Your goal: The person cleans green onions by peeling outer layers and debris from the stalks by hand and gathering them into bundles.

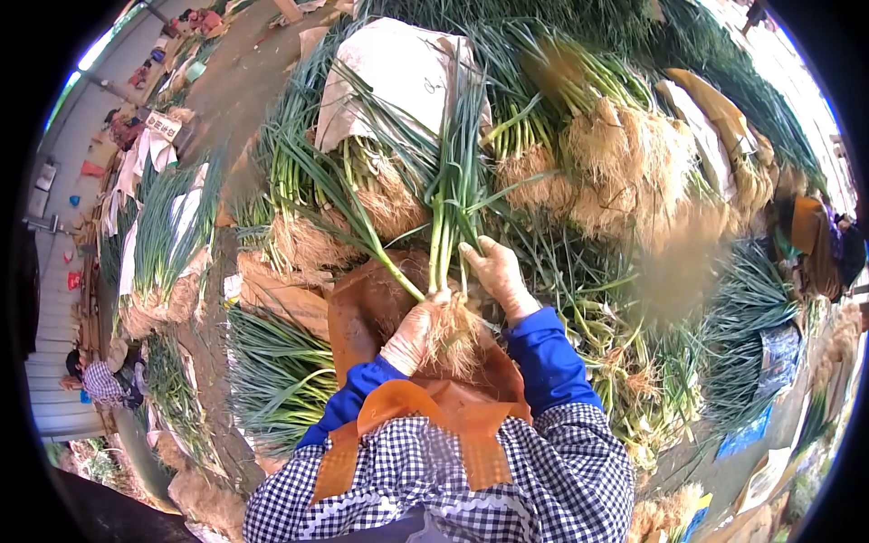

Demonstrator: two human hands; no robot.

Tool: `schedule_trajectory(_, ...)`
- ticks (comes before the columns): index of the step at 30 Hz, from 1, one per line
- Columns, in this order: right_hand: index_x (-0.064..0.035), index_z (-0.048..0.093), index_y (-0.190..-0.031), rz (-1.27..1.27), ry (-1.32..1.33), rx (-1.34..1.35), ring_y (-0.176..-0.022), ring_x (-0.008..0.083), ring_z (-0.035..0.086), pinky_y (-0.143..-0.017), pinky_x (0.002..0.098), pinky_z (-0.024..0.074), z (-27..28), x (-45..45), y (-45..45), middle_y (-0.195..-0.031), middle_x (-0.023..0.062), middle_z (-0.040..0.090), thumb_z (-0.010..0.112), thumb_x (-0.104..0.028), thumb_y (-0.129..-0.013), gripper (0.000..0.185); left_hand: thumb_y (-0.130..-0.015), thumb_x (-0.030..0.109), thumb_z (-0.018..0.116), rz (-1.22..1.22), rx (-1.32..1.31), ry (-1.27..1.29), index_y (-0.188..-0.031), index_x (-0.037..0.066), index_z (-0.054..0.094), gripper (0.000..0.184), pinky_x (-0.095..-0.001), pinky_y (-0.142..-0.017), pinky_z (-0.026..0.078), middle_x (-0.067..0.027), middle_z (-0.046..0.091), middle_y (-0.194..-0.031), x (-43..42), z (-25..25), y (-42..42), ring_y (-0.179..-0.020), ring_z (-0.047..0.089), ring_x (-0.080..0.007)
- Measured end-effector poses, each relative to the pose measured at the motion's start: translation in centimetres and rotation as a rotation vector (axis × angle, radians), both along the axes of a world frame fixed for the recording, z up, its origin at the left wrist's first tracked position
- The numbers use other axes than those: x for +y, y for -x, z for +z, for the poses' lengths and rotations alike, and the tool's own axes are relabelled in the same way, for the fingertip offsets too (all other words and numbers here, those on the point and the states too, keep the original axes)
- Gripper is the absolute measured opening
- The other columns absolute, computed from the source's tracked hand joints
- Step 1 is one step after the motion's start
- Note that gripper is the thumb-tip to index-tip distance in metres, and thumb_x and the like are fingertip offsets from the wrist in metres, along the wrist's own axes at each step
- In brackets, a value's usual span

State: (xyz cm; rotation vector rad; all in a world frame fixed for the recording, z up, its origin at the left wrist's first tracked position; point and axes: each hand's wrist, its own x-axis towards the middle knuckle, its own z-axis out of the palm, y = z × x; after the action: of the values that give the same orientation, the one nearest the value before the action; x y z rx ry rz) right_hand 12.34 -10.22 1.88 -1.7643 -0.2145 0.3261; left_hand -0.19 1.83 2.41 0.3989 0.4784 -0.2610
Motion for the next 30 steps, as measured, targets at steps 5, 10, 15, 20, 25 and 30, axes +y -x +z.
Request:
schedule_trajectory(5,-0.0051,0.054,-0.073,-0.046,0.112,-0.221,-0.048,0.0271,0.052,-0.047,0.038,0.0417,-0.6,-1.2,1.9,-0.055,0.0121,0.052,0.06,-0.028,-0.085,0.026,-0.082,0.003,0.059,0.128,0.113,-0.185,-0.092,0.005,0.056,0.011,-0.0307,-0.062,0.055,-0.0066,0.061,-0.08,-1.7,-5.1,-0.4,-0.071,0.062,-0.0193)
schedule_trajectory(10,-0.0043,0.059,-0.087,0.41,-0.337,0.352,-0.056,0.0045,0.04,-0.05,0.0204,0.0338,6.2,-10.0,7.4,-0.067,-0.0064,0.047,0.058,-0.017,-0.088,0.013,-0.084,0.014,0.058,0.125,0.177,-0.089,-0.094,0.003,0.059,0.014,-0.027,-0.052,0.052,-0.0062,0.063,-0.079,-0.8,-0.7,-1.0,-0.059,0.059,-0.016)
schedule_trajectory(15,-0.0113,0.063,-0.107,0.153,1.233,0.039,-0.077,0.0231,0.066,-0.067,0.0333,0.051,3.7,-19.8,3.4,-0.091,0.0125,0.067,0.063,-0.024,-0.082,0.028,-0.084,0.012,0.059,0.009,0.138,0.009,-0.096,0.002,0.059,0.016,-0.0258,-0.049,0.051,-0.0066,0.063,-0.077,0.2,-2.5,-1.0,-0.056,0.058,-0.0142)
schedule_trajectory(20,-0.0048,0.06,-0.107,0.063,0.25,-0.125,-0.073,0.021,0.064,-0.066,0.028,0.049,4.1,-7.0,2.1,-0.084,0.0088,0.066,0.059,-0.03,-0.087,0.033,-0.087,0.008,0.054,0.018,0.123,0.031,-0.104,-0.001,0.056,0.02,-0.0271,-0.053,0.054,-0.0089,0.063,-0.082,-0.5,-2.5,-0.8,-0.062,0.061,-0.0173)
schedule_trajectory(25,-0.0094,0.057,-0.082,0.209,-0.574,0.492,-0.048,0.0017,0.04,-0.045,0.016,0.0302,0.2,0.5,-0.4,-0.061,-0.0084,0.048,0.05,-0.024,-0.093,0.02,-0.088,0.013,0.055,0.0,0.07,0.123,-0.106,-0.001,0.056,0.023,-0.0288,-0.06,0.055,-0.0106,0.064,-0.089,0.1,-2.4,0.3,-0.069,0.062,-0.017)
schedule_trajectory(30,-0.0103,0.055,-0.078,-0.042,-0.61,0.491,-0.047,0.0013,0.039,-0.044,0.0135,0.0304,0.3,0.3,0.9,-0.061,-0.0077,0.049,0.056,-0.023,-0.09,0.017,-0.087,0.015,0.057,-0.021,0.035,0.139,-0.105,0.0,0.056,0.023,-0.0265,-0.055,0.054,-0.0085,0.063,-0.086,-0.2,-3.0,0.4,-0.065,0.061,-0.0153)
